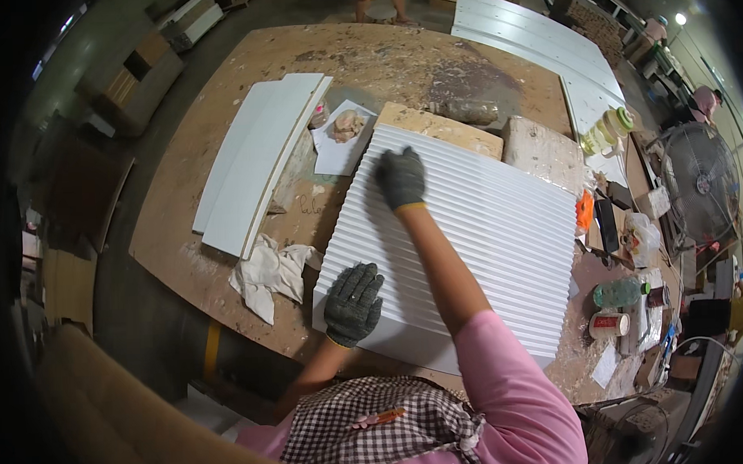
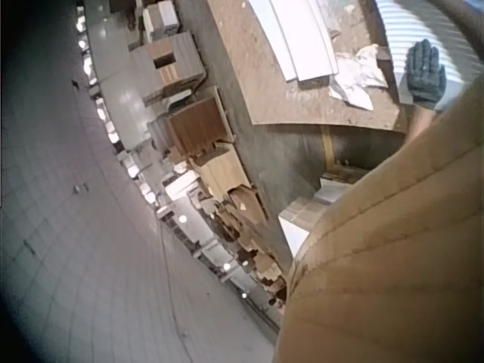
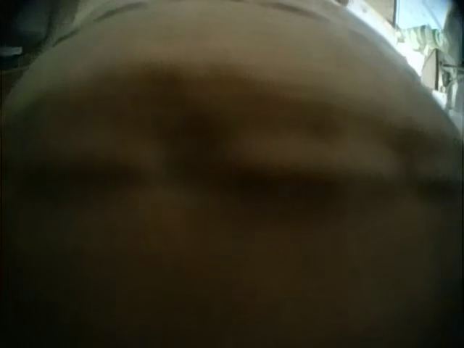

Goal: The person cleans a white corrugated furniture panel by applying a liquid from a small bottle to a cloth and wiping the surface of the panel.

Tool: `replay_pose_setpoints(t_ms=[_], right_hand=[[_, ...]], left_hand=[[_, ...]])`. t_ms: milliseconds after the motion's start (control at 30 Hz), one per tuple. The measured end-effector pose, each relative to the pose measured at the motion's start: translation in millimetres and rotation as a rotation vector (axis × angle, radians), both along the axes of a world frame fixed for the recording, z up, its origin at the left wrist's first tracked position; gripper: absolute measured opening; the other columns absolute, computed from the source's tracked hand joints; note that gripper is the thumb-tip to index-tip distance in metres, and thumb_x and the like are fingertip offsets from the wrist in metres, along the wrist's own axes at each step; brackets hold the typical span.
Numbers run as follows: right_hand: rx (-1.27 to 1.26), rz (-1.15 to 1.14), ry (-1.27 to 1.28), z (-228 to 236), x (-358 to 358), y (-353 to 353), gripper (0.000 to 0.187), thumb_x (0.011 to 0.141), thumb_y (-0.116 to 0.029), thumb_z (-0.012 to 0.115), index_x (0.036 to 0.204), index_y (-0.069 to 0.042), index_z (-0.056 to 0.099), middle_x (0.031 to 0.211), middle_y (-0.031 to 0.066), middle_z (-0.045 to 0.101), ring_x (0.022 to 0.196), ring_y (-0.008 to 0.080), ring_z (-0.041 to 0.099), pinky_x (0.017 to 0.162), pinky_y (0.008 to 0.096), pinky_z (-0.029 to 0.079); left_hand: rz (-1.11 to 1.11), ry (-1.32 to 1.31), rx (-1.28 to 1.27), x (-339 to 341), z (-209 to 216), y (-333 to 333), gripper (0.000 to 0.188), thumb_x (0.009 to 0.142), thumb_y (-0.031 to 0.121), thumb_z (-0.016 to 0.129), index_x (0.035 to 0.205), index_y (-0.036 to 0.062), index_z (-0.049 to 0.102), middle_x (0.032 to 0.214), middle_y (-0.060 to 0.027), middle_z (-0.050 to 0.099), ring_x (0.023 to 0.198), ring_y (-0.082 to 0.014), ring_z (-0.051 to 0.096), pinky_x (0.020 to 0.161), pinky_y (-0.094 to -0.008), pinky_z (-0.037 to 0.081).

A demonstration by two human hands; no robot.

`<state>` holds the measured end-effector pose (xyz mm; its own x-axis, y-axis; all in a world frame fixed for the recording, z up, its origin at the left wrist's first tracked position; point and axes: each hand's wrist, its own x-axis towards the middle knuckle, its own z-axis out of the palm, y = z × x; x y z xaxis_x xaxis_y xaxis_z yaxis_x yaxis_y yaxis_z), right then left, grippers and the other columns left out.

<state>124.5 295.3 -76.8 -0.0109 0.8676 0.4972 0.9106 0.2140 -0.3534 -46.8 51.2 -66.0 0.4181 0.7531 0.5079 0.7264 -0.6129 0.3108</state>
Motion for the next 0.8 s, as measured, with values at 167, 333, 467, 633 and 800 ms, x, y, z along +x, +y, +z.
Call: replay_pose_setpoints(t_ms=[167, 333, 467, 633, 800], right_hand=[[-0.065, 0.296, 0.109, 18.2, -23.9, 36.9, 0.02, 0.077, -0.025, 0.071, 0.095, -0.017, 0.074, 0.083, 0.0186, 0.065, 0.089, 0.0387, 0.062, 0.079, 0.0497, 0.052], [-0.073, 0.105, 0.38, 53.9, 62.5, -72.6, 0.034, 0.084, -0.026, 0.077, 0.116, -0.013, 0.074, 0.078, 0.0145, 0.061, 0.078, 0.0298, 0.059, 0.072, 0.0401, 0.049], [-0.26, -0.118, 0.076, 73.1, 114.1, -181.5, 0.031, 0.082, -0.023, 0.079, 0.11, -0.011, 0.074, 0.077, 0.0136, 0.059, 0.075, 0.0301, 0.057, 0.07, 0.0391, 0.049], [-0.144, 0.039, -0.044, 55.0, 58.3, -207.5, 0.024, 0.083, -0.024, 0.074, 0.104, -0.015, 0.066, 0.086, 0.0096, 0.06, 0.081, 0.0317, 0.057, 0.07, 0.0456, 0.05], [-0.136, 0.179, -0.001, 31.8, -66.2, -121.5, 0.012, 0.082, -0.017, 0.065, 0.089, -0.008, 0.064, 0.089, 0.0184, 0.063, 0.083, 0.0373, 0.061, 0.071, 0.0506, 0.05]], left_hand=[[-0.032, -0.03, 0.001, -0.5, 1.1, 4.4, 0.042, 0.098, 0.029, 0.054, 0.131, 0.0047, 0.063, 0.142, -0.017, 0.058, 0.132, -0.0328, 0.053, 0.113, -0.049, 0.039], [0.446, -0.36, 0.097, -35.0, 0.4, -14.1, 0.06, 0.099, 0.035, 0.061, 0.146, 0.0021, 0.046, 0.148, -0.0235, 0.048, 0.137, -0.0375, 0.046, 0.114, -0.0489, 0.037], [0.341, -0.852, -0.428, -56.5, -50.0, -23.1, 0.068, 0.096, 0.034, 0.068, 0.147, -0.0027, 0.042, 0.141, -0.0268, 0.052, 0.129, -0.0373, 0.054, 0.107, -0.0444, 0.045], [0.378, -0.637, -0.29, -53.1, -67.2, -20.8, 0.068, 0.093, 0.038, 0.072, 0.14, -0.0045, 0.048, 0.129, -0.0229, 0.061, 0.119, -0.0364, 0.06, 0.1, -0.043, 0.049], [0.342, -0.574, -0.181, -43.6, -55.1, -16.4, 0.07, 0.092, 0.044, 0.071, 0.139, -0.0041, 0.049, 0.129, -0.0219, 0.061, 0.117, -0.0383, 0.06, 0.1, -0.0439, 0.048]])
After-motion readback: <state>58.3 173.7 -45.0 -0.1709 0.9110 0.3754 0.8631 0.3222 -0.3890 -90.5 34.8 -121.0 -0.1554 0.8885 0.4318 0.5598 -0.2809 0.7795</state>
